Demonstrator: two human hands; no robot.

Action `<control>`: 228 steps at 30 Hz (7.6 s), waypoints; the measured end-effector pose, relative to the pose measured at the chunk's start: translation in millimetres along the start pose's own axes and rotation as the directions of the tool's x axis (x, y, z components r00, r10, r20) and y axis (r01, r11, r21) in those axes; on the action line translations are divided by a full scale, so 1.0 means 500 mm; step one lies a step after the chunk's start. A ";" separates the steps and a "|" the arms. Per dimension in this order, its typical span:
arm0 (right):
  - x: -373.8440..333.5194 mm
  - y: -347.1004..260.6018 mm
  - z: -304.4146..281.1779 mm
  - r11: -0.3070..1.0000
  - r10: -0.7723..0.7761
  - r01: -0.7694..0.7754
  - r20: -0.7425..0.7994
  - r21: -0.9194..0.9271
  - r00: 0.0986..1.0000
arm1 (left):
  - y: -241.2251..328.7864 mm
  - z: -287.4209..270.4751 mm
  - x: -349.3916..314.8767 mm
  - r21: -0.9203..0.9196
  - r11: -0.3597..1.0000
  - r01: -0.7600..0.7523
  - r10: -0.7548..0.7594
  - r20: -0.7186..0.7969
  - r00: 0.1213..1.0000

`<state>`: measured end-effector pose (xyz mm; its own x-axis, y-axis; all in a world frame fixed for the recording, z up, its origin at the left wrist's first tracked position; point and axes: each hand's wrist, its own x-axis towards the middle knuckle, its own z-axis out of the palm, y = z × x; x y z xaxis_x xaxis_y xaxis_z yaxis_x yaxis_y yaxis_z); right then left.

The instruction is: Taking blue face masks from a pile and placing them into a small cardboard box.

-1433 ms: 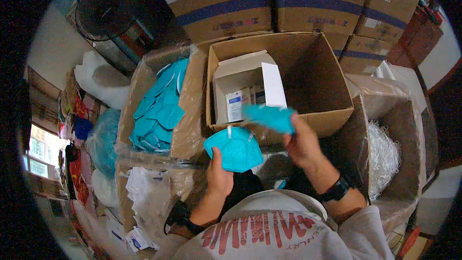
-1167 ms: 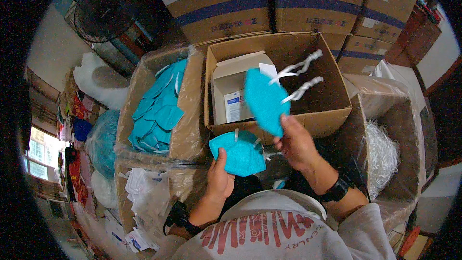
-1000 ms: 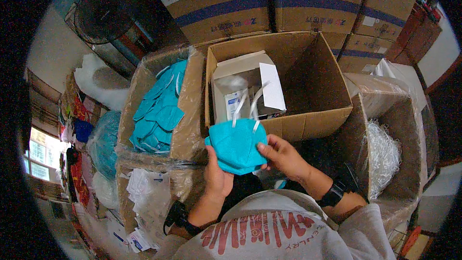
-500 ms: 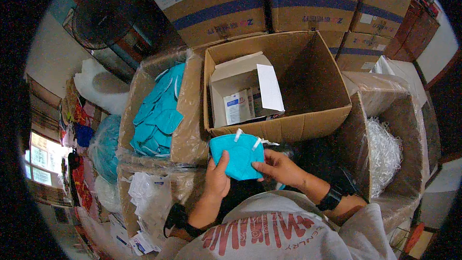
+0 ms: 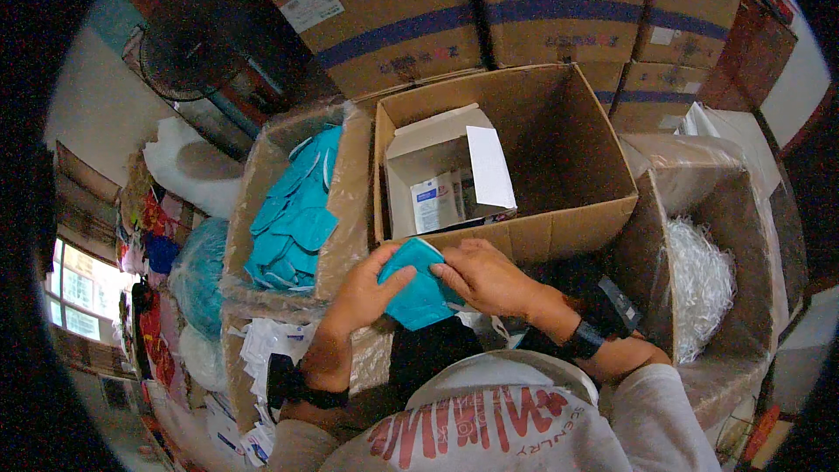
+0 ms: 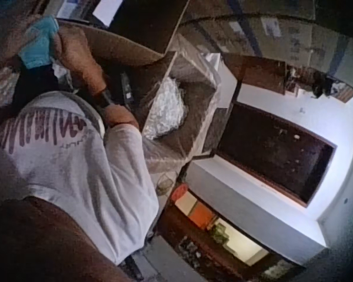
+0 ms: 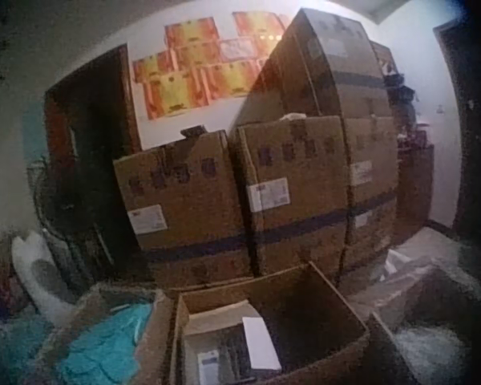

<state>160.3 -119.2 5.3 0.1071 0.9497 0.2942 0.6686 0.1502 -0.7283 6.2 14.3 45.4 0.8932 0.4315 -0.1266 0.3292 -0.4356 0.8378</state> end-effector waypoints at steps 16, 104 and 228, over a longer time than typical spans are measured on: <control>0.010 -0.041 0.054 0.993 -0.001 -0.029 -0.247 -0.118 0.969 | 0.028 0.035 0.071 0.348 0.899 -0.266 0.370 -0.276 0.887; 0.000 -0.034 -0.034 0.945 0.072 -0.139 0.228 0.295 0.971 | -0.027 0.088 -0.041 -0.151 0.914 -0.377 0.313 -0.330 0.890; 0.100 -0.012 -0.030 0.991 0.094 -0.115 0.244 0.070 0.965 | -0.058 -0.074 0.018 -0.039 0.997 0.071 -0.079 -0.267 0.960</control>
<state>172.7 -76.5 33.4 -0.0133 0.9979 0.0641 0.5984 0.0593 -0.7990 -6.6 60.0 39.4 0.7500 0.6599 -0.0454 0.3792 -0.3726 0.8470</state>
